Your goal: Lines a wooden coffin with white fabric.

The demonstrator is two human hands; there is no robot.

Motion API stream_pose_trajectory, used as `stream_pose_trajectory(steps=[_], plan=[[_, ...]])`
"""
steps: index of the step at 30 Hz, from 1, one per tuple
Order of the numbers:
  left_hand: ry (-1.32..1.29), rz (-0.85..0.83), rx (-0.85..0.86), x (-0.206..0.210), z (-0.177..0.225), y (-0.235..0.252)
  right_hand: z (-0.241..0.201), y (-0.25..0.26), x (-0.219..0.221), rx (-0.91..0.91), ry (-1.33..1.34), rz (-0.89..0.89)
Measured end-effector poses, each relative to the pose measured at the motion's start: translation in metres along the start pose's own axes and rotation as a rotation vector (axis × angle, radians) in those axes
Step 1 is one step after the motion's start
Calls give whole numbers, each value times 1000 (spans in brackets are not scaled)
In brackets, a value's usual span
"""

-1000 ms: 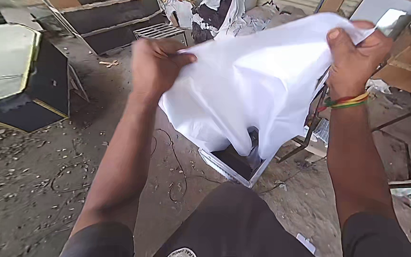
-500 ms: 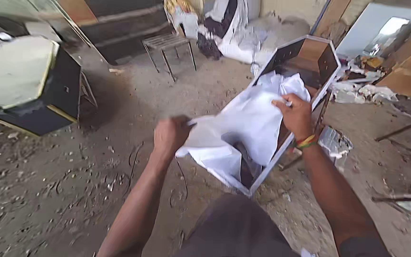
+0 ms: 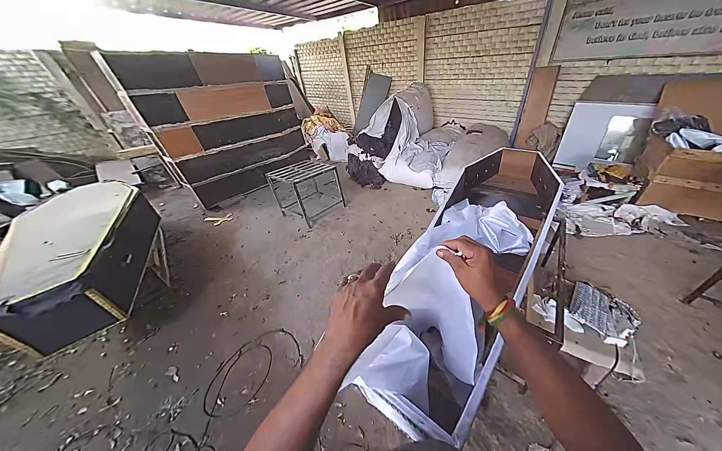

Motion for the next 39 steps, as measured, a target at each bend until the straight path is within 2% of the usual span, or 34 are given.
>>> stream_pose_trajectory(steps=[5,9,12,15,23,32,36,39], plan=[[-69,118,-127,6,-7,13,-7,3,-14,-15,-5,73],[-336,79,-129,14,-33,30,-13,-11,-22,13,-82,218],[-490,85,-99,24,-40,37,-30,-33,-9,-22,-151,313],[-584,97,-68,31,-38,37,-44,-55,18,-80,-145,330],[-894,64,84,34,-28,26,-53,-77,73,-173,-119,252],[-1042,-72,91,46,-26,23,-62,-90,88,-209,-210,236],[-1142,-167,96,45,-21,21,-64,-101,96,-204,-193,77],[-1160,-234,167,42,-19,19,-61,-112,102,-183,-187,-65]])
Point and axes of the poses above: each hand's wrist, its own y-axis towards the middle knuckle, its own x-axis out of the palm, z = x × y, the point moved 9 cm from there along y, towards the middle knuckle, and after that the axes turned 5 degrees about -z, right-handed, at the moved point
